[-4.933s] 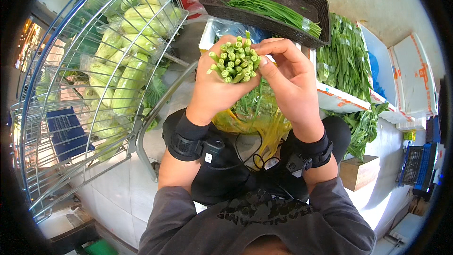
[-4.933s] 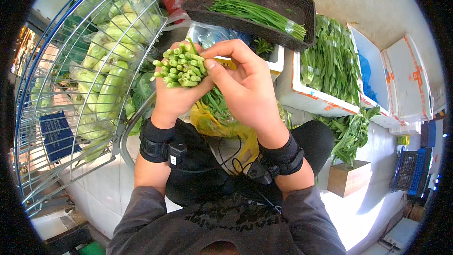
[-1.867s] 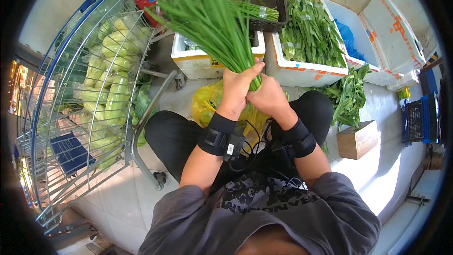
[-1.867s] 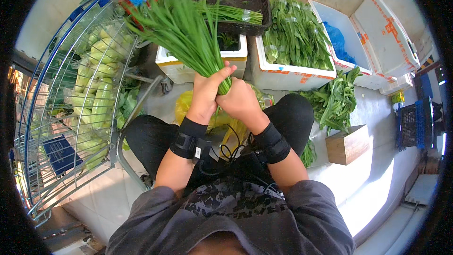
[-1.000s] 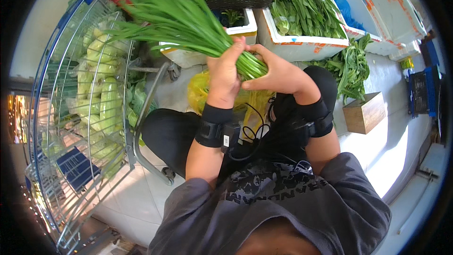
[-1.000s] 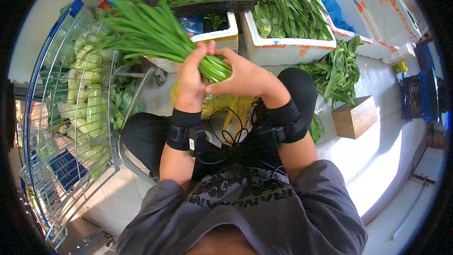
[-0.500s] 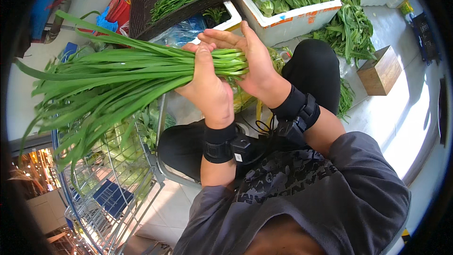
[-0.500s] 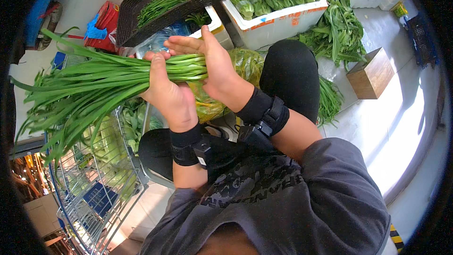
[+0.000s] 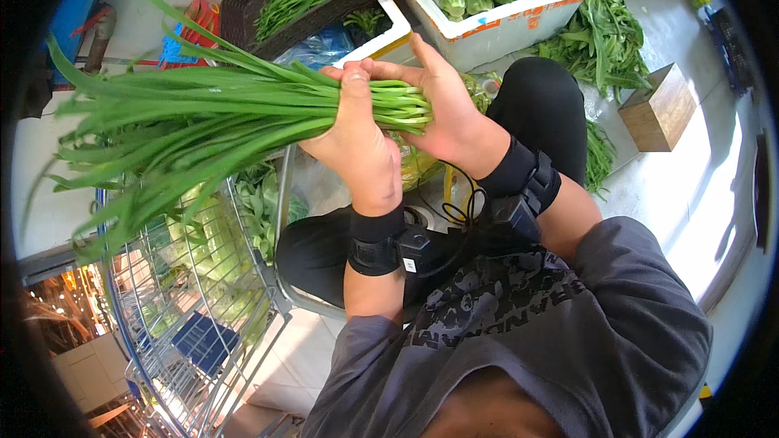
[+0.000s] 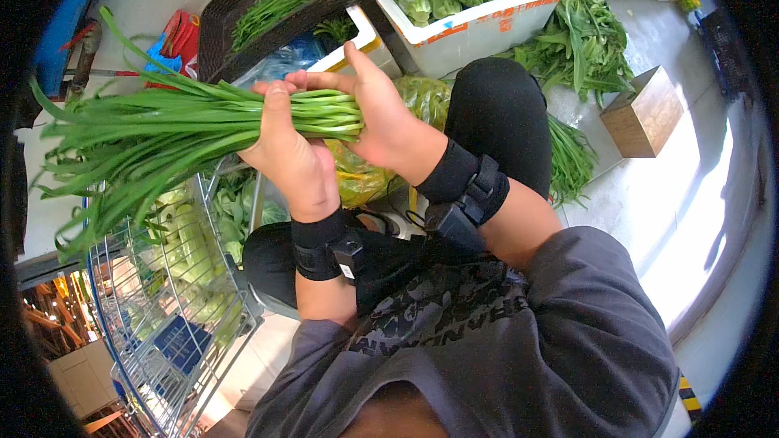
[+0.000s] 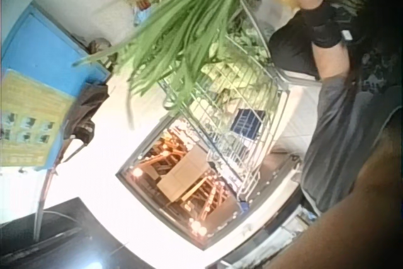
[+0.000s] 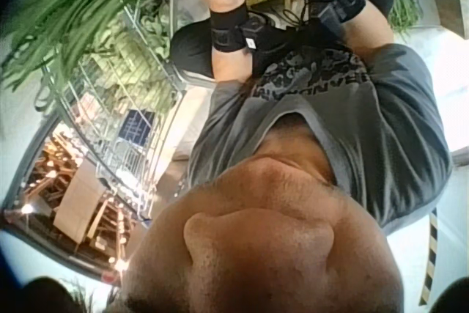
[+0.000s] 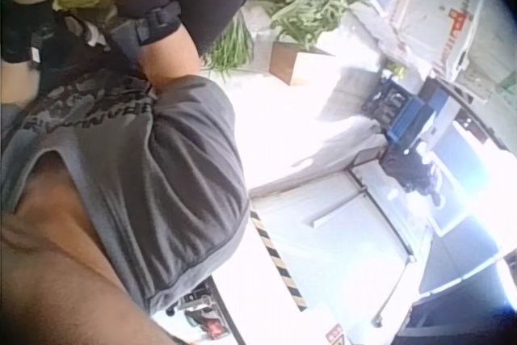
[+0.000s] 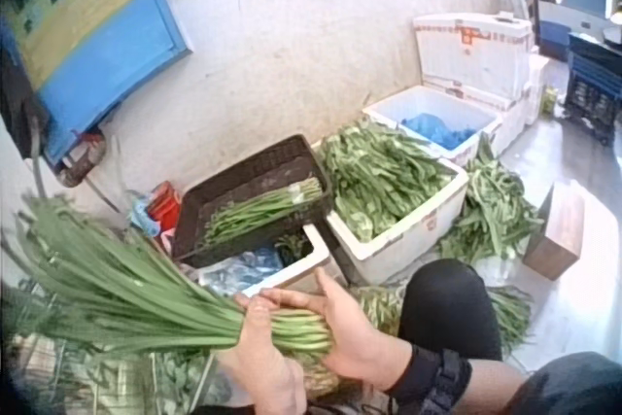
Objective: The person picks up a bunch of green onions, removes individual stems from the bundle, aligns the ends, and wraps the stalks with tape.
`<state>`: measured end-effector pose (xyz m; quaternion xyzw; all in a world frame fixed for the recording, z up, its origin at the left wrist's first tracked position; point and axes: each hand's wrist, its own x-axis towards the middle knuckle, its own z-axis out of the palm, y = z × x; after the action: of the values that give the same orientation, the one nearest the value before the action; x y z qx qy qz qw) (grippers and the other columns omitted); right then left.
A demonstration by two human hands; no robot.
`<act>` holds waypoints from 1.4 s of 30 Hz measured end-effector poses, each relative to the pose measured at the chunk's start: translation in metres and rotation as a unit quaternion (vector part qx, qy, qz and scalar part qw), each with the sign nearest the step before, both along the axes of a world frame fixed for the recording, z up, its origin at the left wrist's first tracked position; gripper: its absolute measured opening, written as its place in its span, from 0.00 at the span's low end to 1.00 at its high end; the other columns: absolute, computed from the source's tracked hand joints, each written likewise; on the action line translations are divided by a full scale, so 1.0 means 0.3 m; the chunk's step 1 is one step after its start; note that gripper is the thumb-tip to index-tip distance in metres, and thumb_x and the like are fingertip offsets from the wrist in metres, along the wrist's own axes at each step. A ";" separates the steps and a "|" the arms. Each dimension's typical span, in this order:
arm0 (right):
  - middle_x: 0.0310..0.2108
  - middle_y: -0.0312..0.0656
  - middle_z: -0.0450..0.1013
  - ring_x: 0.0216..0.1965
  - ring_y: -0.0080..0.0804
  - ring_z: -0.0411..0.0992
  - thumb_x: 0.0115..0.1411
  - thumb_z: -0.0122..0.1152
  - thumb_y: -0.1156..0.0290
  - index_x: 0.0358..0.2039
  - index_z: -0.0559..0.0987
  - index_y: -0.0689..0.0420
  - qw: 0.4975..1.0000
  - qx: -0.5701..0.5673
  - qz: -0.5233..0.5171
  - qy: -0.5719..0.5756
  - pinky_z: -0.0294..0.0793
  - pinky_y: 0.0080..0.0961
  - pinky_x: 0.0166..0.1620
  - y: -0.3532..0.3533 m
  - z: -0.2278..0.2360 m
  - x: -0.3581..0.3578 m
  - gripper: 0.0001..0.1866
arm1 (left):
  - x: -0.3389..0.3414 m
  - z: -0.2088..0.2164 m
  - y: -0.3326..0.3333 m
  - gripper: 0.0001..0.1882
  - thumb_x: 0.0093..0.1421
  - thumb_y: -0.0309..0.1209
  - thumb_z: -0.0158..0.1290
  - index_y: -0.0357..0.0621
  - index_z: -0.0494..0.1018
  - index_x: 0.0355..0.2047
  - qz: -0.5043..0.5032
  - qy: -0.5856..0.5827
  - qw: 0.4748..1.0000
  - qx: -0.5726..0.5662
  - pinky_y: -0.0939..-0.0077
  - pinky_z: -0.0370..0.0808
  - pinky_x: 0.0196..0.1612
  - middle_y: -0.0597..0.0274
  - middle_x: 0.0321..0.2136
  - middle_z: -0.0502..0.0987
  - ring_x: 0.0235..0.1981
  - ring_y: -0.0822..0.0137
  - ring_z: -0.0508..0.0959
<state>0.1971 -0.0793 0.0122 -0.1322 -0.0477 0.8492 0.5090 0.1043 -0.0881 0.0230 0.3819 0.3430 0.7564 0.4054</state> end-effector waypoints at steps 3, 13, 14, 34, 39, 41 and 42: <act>0.54 0.46 0.73 0.55 0.38 0.72 0.71 0.29 0.36 0.59 0.71 0.67 0.999 0.025 0.004 0.030 0.66 0.35 0.64 0.016 -0.029 0.025 0.43 | -0.002 0.026 0.027 0.08 0.62 0.19 0.55 0.39 0.69 0.41 0.021 0.015 1.000 0.005 0.71 0.77 0.46 0.61 0.36 0.74 0.36 0.69 0.76; 0.56 0.49 0.71 0.59 0.43 0.69 0.70 0.33 0.35 0.63 0.67 0.62 0.999 -0.022 -0.014 0.040 0.64 0.43 0.65 0.028 -0.066 -0.023 0.41 | 0.064 0.068 0.029 0.09 0.62 0.14 0.54 0.37 0.69 0.40 0.023 -0.025 0.999 -0.006 0.74 0.78 0.43 0.62 0.35 0.75 0.35 0.71 0.77; 0.58 0.50 0.70 0.60 0.44 0.68 0.69 0.34 0.33 0.64 0.65 0.61 0.998 -0.035 -0.014 0.059 0.62 0.45 0.66 0.029 -0.070 -0.017 0.43 | 0.061 0.058 0.046 0.10 0.62 0.15 0.54 0.38 0.68 0.40 0.048 -0.032 0.998 -0.015 0.73 0.78 0.44 0.63 0.35 0.74 0.36 0.71 0.77; 0.63 0.51 0.66 0.66 0.40 0.61 0.70 0.15 0.33 0.64 0.67 0.62 0.803 0.345 -0.280 -0.398 0.51 0.34 0.71 -0.041 0.084 0.077 0.48 | -0.048 0.078 0.045 0.09 0.65 0.33 0.52 0.41 0.70 0.33 -0.214 -0.221 0.933 -0.185 0.66 0.74 0.48 0.61 0.31 0.75 0.39 0.63 0.76; 0.52 0.46 0.74 0.48 0.32 0.75 0.69 0.16 0.32 0.61 0.71 0.63 0.733 0.347 -0.272 -0.519 0.72 0.30 0.55 -0.039 0.118 0.103 0.49 | 0.027 0.085 0.021 0.09 0.63 0.30 0.56 0.45 0.66 0.36 -0.221 -0.295 0.917 -0.150 0.67 0.76 0.45 0.66 0.27 0.72 0.34 0.65 0.74; 0.49 0.45 0.75 0.44 0.30 0.75 0.70 0.18 0.34 0.57 0.74 0.64 0.641 0.382 -0.356 -0.562 0.74 0.29 0.49 -0.029 0.106 0.108 0.47 | 0.035 0.087 0.005 0.10 0.63 0.30 0.56 0.46 0.66 0.38 -0.204 -0.282 0.925 -0.149 0.67 0.76 0.44 0.66 0.27 0.72 0.33 0.65 0.74; 0.47 0.45 0.76 0.43 0.29 0.76 0.71 0.18 0.35 0.56 0.75 0.64 0.609 0.391 -0.383 -0.574 0.75 0.28 0.47 -0.029 0.106 0.104 0.47 | 0.037 0.096 -0.003 0.10 0.63 0.31 0.56 0.47 0.65 0.38 -0.216 -0.292 0.919 -0.150 0.67 0.76 0.44 0.66 0.28 0.72 0.33 0.65 0.74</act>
<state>0.2282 -0.0879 0.0442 -0.3873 -0.6032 0.2276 0.6591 0.1153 -0.0890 0.0517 0.1431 0.2280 0.6682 0.6936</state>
